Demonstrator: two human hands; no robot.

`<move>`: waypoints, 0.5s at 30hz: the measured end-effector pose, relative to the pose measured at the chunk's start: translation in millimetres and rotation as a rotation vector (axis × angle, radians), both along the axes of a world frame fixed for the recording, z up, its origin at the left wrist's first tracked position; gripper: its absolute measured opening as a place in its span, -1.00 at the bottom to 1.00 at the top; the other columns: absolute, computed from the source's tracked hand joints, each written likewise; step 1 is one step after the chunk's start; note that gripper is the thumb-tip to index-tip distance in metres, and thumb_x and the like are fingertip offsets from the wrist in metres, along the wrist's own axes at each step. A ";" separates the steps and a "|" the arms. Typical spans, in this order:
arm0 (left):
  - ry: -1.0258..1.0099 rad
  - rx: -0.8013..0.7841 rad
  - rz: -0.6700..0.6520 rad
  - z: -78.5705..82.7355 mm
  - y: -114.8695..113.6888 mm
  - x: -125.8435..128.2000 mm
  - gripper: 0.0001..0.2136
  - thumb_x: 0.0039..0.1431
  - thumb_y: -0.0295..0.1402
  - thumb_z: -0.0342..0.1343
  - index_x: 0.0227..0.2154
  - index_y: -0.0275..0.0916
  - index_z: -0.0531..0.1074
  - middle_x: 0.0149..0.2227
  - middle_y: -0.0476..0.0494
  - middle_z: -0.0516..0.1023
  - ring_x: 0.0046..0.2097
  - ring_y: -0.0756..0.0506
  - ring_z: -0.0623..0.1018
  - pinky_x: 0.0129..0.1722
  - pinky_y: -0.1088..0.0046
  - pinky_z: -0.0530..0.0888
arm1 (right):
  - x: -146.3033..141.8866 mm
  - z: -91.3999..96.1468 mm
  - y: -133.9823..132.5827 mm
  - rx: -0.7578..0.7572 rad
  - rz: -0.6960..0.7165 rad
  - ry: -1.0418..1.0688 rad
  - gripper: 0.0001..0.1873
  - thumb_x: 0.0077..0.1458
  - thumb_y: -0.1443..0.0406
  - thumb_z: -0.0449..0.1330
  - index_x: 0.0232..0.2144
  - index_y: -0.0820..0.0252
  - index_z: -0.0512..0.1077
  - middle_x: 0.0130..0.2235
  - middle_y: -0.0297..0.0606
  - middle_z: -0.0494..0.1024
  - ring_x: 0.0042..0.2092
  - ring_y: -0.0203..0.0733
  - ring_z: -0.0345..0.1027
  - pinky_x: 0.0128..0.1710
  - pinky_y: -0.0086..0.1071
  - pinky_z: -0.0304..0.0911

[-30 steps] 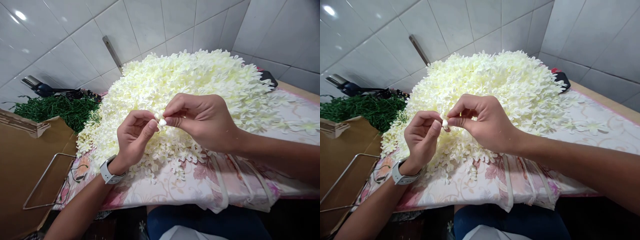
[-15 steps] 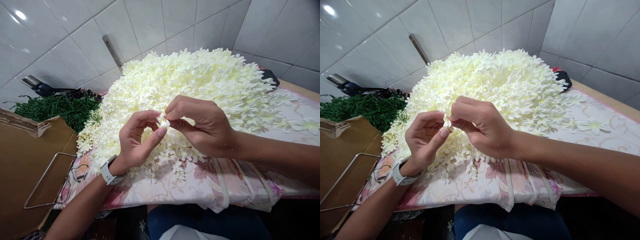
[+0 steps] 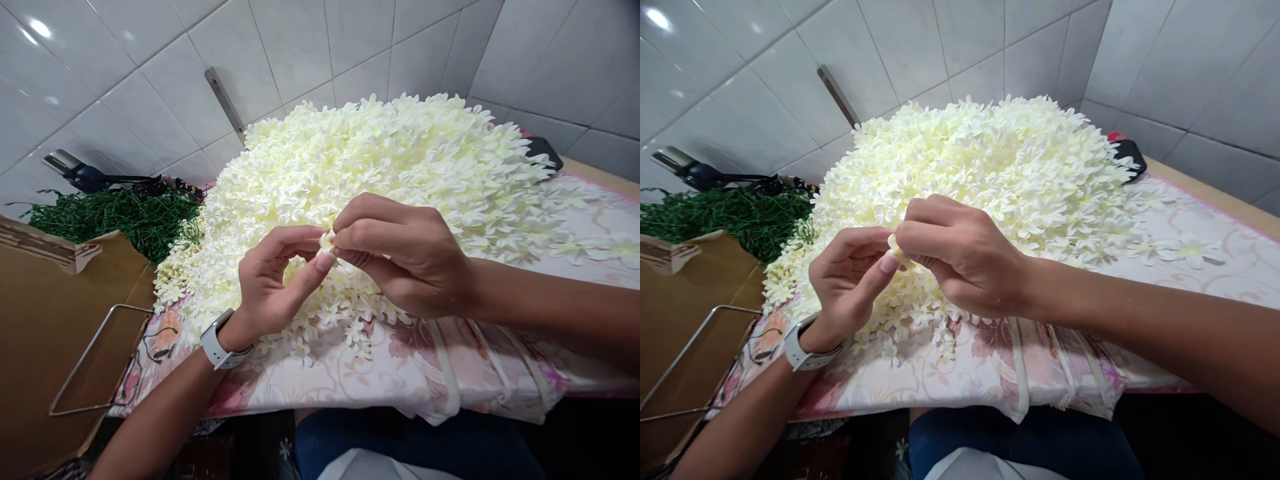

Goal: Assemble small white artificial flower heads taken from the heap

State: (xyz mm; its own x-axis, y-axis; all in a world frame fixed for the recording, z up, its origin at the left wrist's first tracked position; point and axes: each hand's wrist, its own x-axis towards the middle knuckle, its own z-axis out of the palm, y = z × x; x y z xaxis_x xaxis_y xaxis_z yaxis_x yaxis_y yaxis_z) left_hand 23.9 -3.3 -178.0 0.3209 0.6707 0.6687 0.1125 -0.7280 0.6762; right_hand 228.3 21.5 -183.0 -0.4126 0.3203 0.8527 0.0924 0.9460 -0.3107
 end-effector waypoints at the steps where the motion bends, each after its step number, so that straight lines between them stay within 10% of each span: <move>1: -0.009 -0.003 -0.015 0.3 0.1 0.1 -0.71 0.22 -0.53 0.31 -0.01 -0.16 0.59 -0.20 -0.11 0.67 -0.26 0.04 0.67 -0.21 0.61 0.64 | -0.1 0.9 -0.8 -0.022 0.001 0.009 -0.74 0.26 0.52 0.10 -0.42 0.11 0.32 -0.37 -0.27 0.45 -0.30 -0.24 0.34 -0.29 -0.31 0.27; 15: -0.100 -0.103 -0.018 -3.2 2.5 -3.6 -0.77 0.33 -0.43 0.25 0.01 -0.13 0.59 -0.27 -0.08 0.67 -0.31 0.04 0.65 -0.28 0.56 0.65 | -5.8 5.3 -5.7 -0.347 -0.003 0.126 -0.82 0.37 0.38 0.10 -0.34 0.09 0.31 -0.41 -0.35 0.37 -0.41 -0.28 0.18 -0.39 -0.29 0.14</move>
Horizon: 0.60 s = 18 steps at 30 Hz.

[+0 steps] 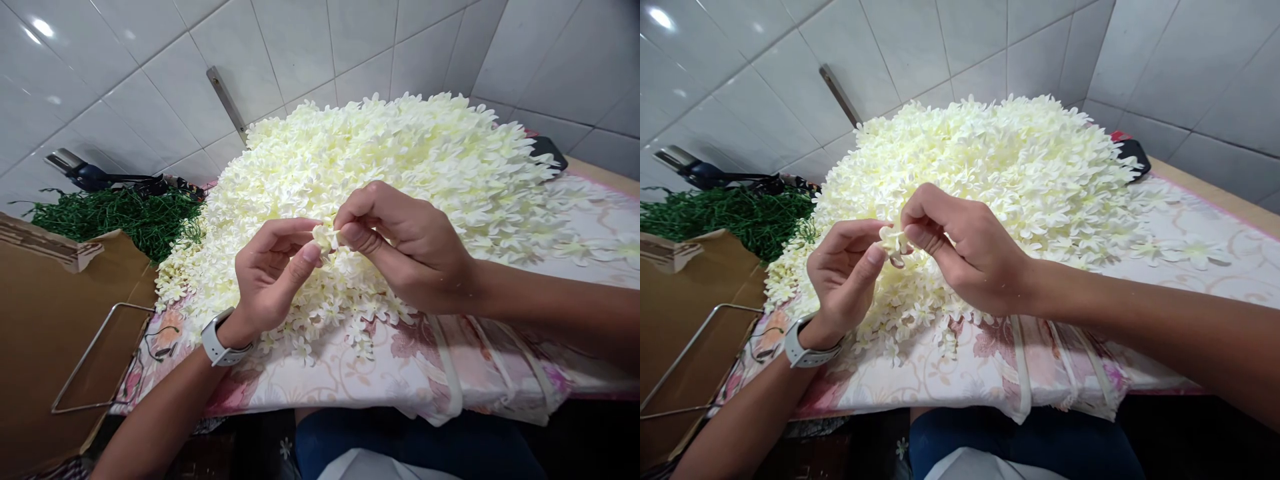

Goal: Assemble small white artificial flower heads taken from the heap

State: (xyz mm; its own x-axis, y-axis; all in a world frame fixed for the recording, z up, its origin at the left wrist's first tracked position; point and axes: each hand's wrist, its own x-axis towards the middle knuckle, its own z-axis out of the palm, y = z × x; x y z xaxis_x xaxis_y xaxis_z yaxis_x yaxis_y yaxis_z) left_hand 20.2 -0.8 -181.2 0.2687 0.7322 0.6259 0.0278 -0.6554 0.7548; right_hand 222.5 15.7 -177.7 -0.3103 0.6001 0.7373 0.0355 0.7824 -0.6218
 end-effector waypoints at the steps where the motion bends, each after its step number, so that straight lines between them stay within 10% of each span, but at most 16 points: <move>1: -0.005 0.005 0.011 -0.1 0.3 0.3 -0.78 0.32 -0.42 0.26 0.00 -0.13 0.60 -0.27 -0.08 0.67 -0.32 0.04 0.65 -0.30 0.56 0.65 | 0.0 -0.4 -0.4 -0.024 -0.011 0.005 -0.82 0.38 0.35 0.11 -0.34 0.09 0.31 -0.42 -0.35 0.35 -0.41 -0.28 0.16 -0.39 -0.29 0.14; 18: -0.060 0.041 0.115 0.9 3.4 4.3 -0.87 0.31 -0.38 0.28 -0.11 -0.17 0.63 -0.29 -0.06 0.66 -0.39 0.06 0.59 -0.38 0.56 0.59 | -0.7 -0.1 1.4 -0.160 -0.046 0.134 -0.77 0.39 0.13 0.19 -0.33 0.06 0.36 -0.38 -0.33 0.39 -0.40 -0.25 0.25 -0.39 -0.26 0.25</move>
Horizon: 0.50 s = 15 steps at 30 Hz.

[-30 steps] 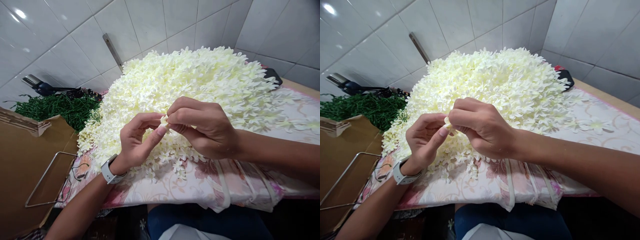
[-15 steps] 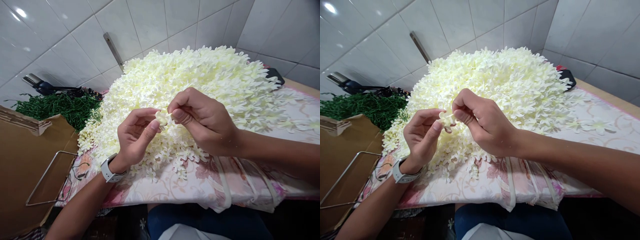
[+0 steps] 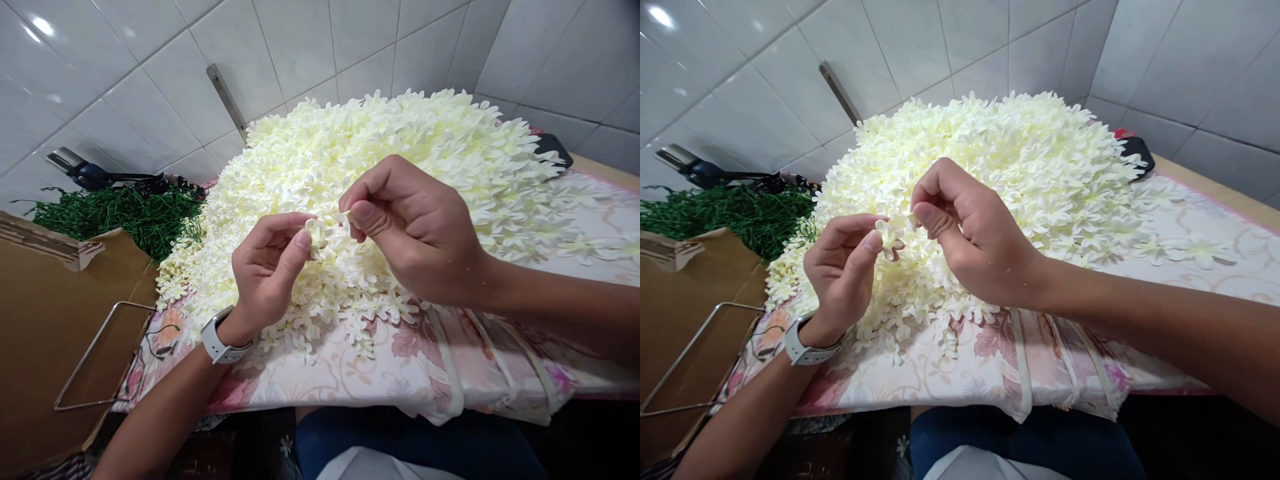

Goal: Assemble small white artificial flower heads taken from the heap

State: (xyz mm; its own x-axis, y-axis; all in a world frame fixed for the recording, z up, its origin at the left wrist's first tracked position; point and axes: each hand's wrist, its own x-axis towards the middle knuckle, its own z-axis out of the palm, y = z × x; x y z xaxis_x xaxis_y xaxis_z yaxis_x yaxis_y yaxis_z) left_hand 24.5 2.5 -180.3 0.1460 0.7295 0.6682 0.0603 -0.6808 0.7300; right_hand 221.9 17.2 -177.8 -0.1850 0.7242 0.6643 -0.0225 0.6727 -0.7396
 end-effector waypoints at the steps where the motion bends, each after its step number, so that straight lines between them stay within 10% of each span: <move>1: -0.006 -0.001 0.002 0.2 0.3 0.3 -0.87 0.31 -0.38 0.28 -0.11 -0.17 0.63 -0.26 -0.06 0.66 -0.39 0.07 0.59 -0.37 0.56 0.60 | -0.3 0.1 0.3 0.001 -0.020 0.011 -0.77 0.38 0.13 0.20 -0.32 0.05 0.35 -0.37 -0.33 0.40 -0.39 -0.24 0.25 -0.38 -0.26 0.26; 15: 0.043 0.056 -0.029 0.2 -2.7 0.2 -0.82 0.32 -0.48 0.26 -0.07 -0.17 0.63 -0.25 -0.06 0.64 -0.28 0.10 0.63 -0.25 0.65 0.59 | -0.7 1.7 -1.0 0.186 0.018 -0.088 -0.87 0.25 0.25 0.37 -0.27 0.08 0.47 -0.26 -0.28 0.53 -0.25 -0.20 0.37 -0.27 -0.23 0.36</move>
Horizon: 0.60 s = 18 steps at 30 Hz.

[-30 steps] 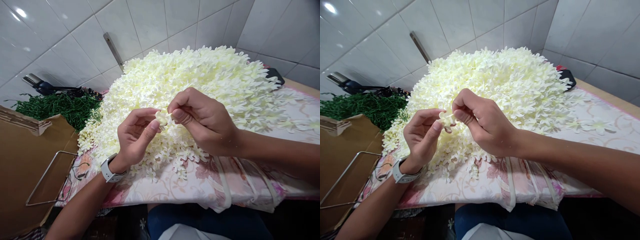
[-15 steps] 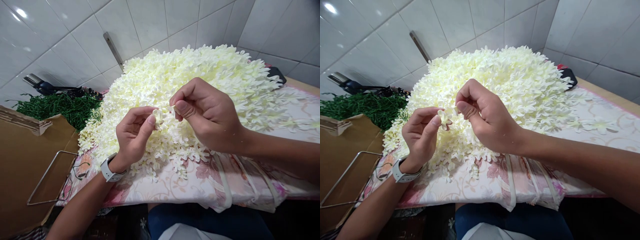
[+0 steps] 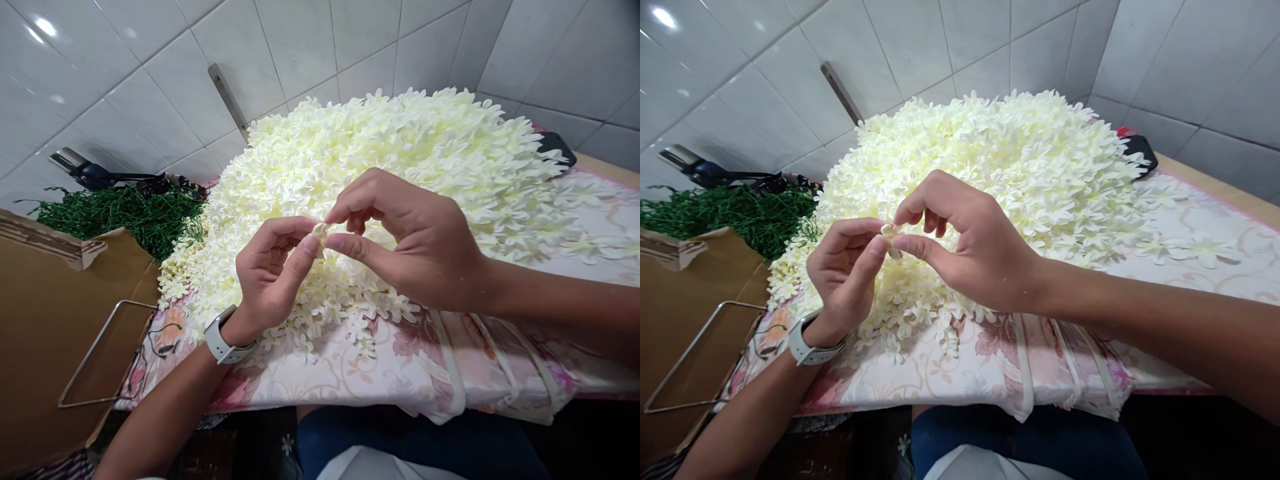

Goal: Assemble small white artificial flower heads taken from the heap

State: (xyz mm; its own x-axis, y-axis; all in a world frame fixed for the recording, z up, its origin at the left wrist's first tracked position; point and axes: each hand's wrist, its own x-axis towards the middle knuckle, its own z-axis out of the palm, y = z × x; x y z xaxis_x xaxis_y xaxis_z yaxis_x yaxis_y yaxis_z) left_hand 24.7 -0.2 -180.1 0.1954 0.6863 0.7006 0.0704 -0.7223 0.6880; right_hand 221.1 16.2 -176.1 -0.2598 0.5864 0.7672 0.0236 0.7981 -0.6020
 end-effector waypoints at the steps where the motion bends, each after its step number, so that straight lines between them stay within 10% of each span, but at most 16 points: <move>1: -0.002 -0.008 0.000 -0.4 -0.2 -0.5 -0.82 0.33 -0.47 0.25 -0.06 -0.17 0.63 -0.26 -0.06 0.64 -0.29 0.09 0.62 -0.25 0.64 0.59 | 0.0 0.7 -0.2 -0.034 0.008 0.014 -0.86 0.24 0.27 0.37 -0.30 0.08 0.46 -0.28 -0.30 0.51 -0.27 -0.22 0.36 -0.27 -0.23 0.36; 18: -0.074 0.031 0.046 -1.0 4.1 0.4 -0.89 0.36 -0.43 0.24 -0.12 -0.19 0.62 -0.28 -0.02 0.63 -0.29 0.05 0.69 -0.26 0.56 0.65 | -3.4 0.6 -0.7 -0.230 0.016 0.166 -0.85 0.24 0.40 0.28 -0.31 0.08 0.39 -0.32 -0.34 0.48 -0.29 -0.26 0.40 -0.32 -0.29 0.36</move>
State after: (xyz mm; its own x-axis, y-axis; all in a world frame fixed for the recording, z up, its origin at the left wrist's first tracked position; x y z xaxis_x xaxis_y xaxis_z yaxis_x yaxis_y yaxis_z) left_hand 25.2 3.9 -181.1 0.1113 0.6713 0.7328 0.0540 -0.7404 0.6700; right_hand 217.8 15.5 -175.5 -0.1524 0.7469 0.6472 -0.1023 0.6394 -0.7620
